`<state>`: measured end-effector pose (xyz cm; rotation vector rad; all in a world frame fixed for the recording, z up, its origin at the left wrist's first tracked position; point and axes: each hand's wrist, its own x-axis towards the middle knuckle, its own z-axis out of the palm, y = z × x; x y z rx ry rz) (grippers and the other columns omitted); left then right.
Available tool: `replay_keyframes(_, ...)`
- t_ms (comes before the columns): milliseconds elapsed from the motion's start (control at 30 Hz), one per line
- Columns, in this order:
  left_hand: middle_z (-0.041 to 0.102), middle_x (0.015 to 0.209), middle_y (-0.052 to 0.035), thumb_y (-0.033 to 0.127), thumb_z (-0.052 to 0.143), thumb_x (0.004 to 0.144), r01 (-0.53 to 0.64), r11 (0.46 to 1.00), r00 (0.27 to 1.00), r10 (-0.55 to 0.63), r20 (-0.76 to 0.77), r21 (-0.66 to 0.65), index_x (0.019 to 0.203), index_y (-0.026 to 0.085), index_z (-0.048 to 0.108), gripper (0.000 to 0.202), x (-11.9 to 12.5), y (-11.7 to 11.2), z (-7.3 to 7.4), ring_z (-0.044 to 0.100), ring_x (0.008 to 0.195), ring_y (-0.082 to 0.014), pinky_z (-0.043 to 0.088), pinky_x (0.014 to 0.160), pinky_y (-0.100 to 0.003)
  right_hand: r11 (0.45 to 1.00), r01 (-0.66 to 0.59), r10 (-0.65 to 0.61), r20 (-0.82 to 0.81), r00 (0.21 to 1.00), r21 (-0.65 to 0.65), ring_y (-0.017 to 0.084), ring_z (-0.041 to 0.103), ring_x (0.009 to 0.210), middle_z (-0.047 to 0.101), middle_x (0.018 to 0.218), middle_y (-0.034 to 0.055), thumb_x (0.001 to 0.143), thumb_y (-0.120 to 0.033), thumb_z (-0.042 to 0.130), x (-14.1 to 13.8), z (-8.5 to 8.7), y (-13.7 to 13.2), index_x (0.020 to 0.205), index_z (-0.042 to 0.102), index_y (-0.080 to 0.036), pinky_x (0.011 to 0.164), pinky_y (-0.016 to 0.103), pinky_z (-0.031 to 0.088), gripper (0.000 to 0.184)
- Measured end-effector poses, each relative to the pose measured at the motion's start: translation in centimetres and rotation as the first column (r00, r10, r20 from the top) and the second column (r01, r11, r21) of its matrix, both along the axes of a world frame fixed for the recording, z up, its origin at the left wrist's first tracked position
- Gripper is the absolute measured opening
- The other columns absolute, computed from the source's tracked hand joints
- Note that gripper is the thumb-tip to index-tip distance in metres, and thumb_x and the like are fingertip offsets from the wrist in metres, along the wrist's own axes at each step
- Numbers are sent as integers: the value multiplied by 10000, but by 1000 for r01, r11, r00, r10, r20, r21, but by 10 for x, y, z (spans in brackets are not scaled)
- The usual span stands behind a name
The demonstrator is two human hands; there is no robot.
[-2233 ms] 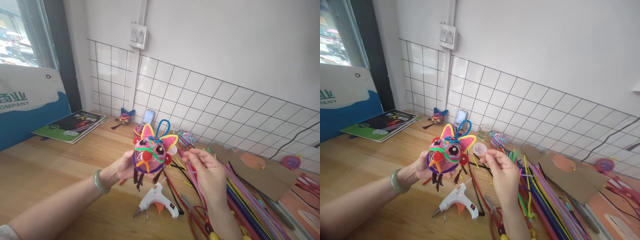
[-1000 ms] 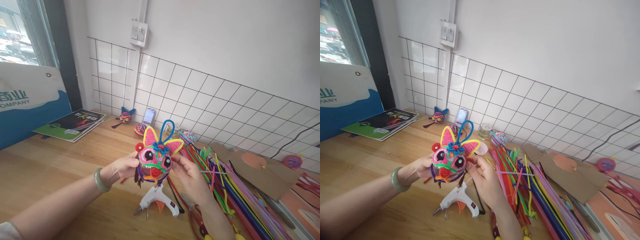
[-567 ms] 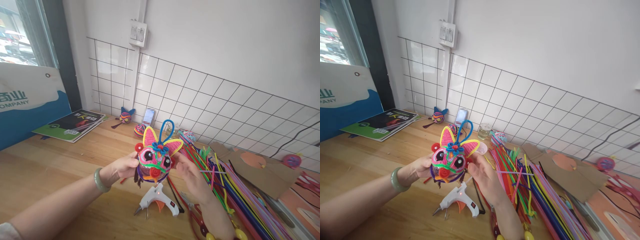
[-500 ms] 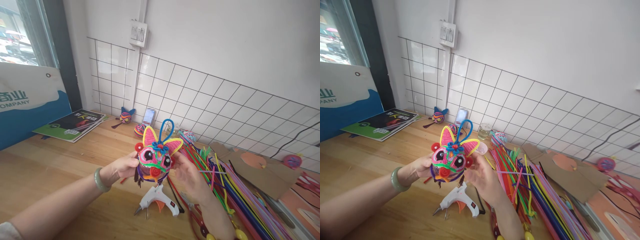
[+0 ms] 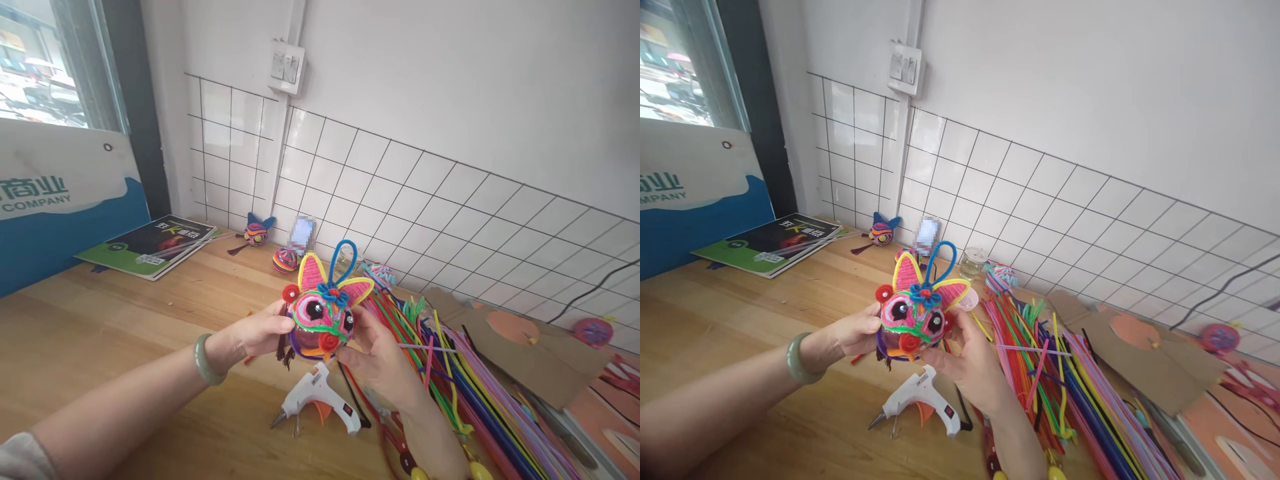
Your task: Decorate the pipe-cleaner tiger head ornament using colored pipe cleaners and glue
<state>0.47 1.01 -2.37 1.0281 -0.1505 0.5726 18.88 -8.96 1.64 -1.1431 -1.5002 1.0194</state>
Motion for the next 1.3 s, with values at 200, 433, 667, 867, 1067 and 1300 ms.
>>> replay_keyframes(200,746,993,-138,449,782,684,-136,990,991,135,14,25,1123,117,670,562,6,-6,4,706,889,-258,536,801,-338,1000,-17,18,-42,999,21,273,613,1113,635,1257,112,739,-435,770,5,-8,3,1246,553,-249,976,452,467,582)
replay_keyframes(433,741,979,-132,532,766,667,-234,970,972,235,-3,70,1122,124,676,618,9,-8,4,698,891,-248,532,800,-327,999,-40,41,-83,996,7,261,599,1139,633,1250,86,756,-440,755,5,-9,4,1128,581,-269,999,440,449,445)
replay_keyframes(667,720,873,-87,558,709,724,-317,922,945,327,-7,222,1088,144,667,553,9,-13,11,658,781,-191,499,744,-281,999,-52,51,-160,986,1,308,583,1185,650,1251,96,615,-580,803,2,-4,10,1177,605,-266,994,471,465,673)
replay_keyframes(867,681,922,-85,650,583,780,-358,864,913,404,-63,355,1155,165,608,613,8,-13,13,608,772,-158,473,674,-241,996,-91,86,-274,958,-5,312,509,1275,575,1369,90,624,-553,814,7,-12,15,1280,577,-295,1033,442,442,744)
replay_keyframes(1067,660,846,-56,733,489,775,-349,857,889,431,-157,379,1099,182,596,648,5,-14,11,613,771,-175,501,753,-298,991,-132,119,-333,936,-17,296,521,1268,572,1381,58,662,-507,809,16,-22,18,1228,618,-322,1040,457,430,625)
replay_keyframes(1300,648,783,-45,695,302,880,-379,822,822,510,-254,424,912,173,618,611,2,-12,11,595,777,-193,501,749,-321,982,-185,153,-387,909,-47,270,651,1087,716,1160,64,746,-550,721,24,-28,20,1090,711,-306,995,467,465,421)
